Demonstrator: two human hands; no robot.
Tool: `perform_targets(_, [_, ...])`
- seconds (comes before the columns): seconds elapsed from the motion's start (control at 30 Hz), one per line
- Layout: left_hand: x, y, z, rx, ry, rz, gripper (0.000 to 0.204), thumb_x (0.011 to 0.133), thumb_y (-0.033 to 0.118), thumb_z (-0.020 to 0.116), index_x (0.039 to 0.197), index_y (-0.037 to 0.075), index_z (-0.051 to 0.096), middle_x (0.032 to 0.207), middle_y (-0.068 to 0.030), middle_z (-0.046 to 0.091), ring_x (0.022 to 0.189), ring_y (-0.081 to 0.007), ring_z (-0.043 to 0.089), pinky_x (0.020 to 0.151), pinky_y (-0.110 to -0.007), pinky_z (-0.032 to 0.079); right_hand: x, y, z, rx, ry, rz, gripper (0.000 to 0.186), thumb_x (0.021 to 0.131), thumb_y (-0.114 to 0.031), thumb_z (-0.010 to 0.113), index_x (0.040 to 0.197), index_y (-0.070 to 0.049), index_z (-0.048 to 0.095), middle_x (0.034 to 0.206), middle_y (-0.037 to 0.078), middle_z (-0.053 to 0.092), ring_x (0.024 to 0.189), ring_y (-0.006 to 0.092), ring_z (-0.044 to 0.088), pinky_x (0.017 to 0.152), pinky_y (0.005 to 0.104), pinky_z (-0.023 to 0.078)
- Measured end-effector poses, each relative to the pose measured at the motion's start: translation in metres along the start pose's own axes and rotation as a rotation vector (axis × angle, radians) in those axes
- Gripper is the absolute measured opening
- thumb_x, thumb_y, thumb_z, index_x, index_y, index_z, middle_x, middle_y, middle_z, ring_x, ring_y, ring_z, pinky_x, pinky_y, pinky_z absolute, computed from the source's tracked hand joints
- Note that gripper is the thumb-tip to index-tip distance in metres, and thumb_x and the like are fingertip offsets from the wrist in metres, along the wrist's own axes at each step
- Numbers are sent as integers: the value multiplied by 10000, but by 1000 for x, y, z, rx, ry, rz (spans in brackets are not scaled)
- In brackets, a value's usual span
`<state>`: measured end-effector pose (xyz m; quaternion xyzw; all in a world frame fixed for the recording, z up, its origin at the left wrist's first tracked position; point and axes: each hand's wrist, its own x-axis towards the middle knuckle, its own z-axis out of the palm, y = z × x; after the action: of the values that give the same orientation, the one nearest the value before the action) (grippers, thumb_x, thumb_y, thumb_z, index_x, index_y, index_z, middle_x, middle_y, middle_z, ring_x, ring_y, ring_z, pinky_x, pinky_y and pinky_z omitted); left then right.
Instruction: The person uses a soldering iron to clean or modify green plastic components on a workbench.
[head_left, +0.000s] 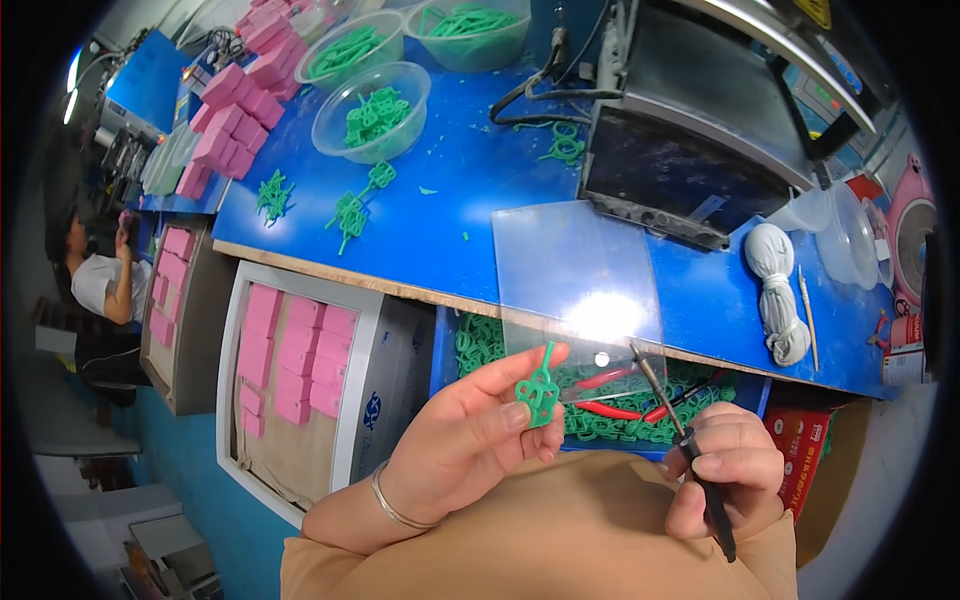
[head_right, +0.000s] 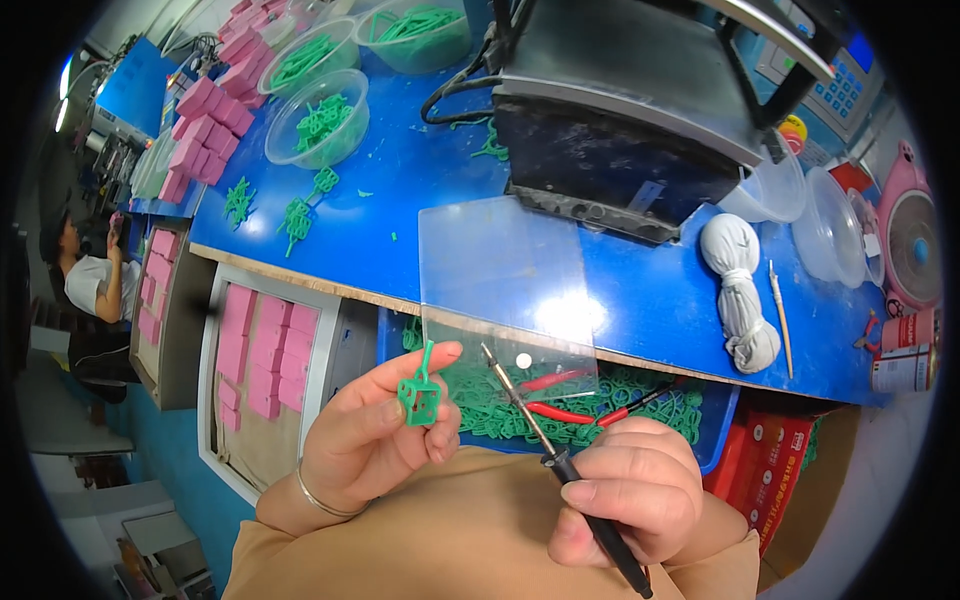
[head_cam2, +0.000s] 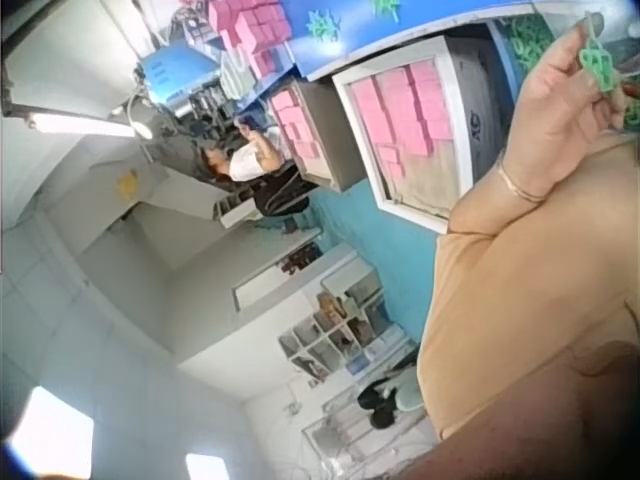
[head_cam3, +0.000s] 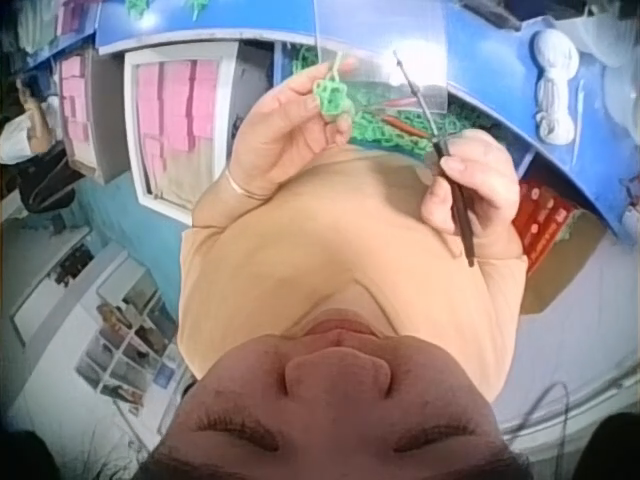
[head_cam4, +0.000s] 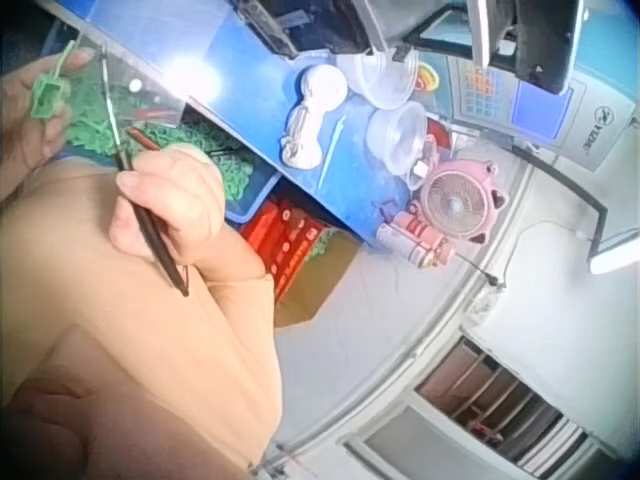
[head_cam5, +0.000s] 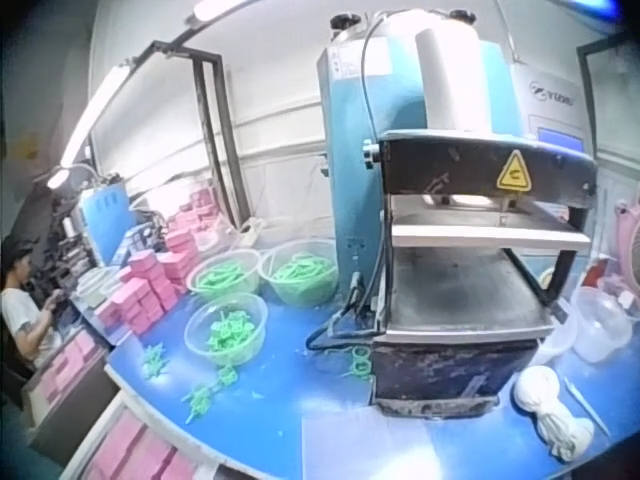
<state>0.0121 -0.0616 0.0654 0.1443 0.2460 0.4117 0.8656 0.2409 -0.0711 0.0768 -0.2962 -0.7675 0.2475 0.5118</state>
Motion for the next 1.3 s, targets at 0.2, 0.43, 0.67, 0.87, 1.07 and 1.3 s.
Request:
perform_targets(0.2, [1,3,-12,-56,91,7,559,860,114,491,1364,24,265,959,-72,535,846,-216,491,724,-324,392,7,13,14,45,-49,25,274,642,-69,678,884,-45,551,700,67,548,485,155,506,435,265,405])
perform_targets(0.43, [6,9,-23,-31,45,30,545,858,79,458,1371,77,274,966,-91,545,876,-243,508,757,-348,422,20,19,23,82,-75,78,255,611,-49,651,854,-53,573,704,57,538,479,162,498,434,264,415])
perform_targets(0.67, [23,29,-36,89,0,168,498,860,41,456,1338,53,320,959,-48,525,899,-197,532,794,-356,423,53,39,26,19,-126,48,226,609,-47,639,829,-51,588,702,65,532,511,167,504,433,261,412])
perform_targets(0.87, [49,54,-43,134,62,274,521,826,88,492,1317,23,333,952,-114,571,890,-246,559,747,-356,462,74,64,29,87,-104,166,176,666,-69,601,835,-20,599,723,101,548,524,167,525,441,261,420])
perform_targets(1.07, [73,65,-44,139,120,245,463,835,77,491,1280,19,376,1004,-126,550,887,-238,555,741,-350,457,78,91,38,139,-41,89,240,726,-104,614,914,-33,483,742,123,585,529,184,542,452,271,424])
perform_targets(1.3, [71,69,-63,98,-59,228,343,860,60,486,1195,20,421,1017,-115,551,810,-168,535,658,-291,445,79,91,34,84,-117,127,253,651,-70,698,887,-50,609,759,70,596,566,179,577,494,278,454])
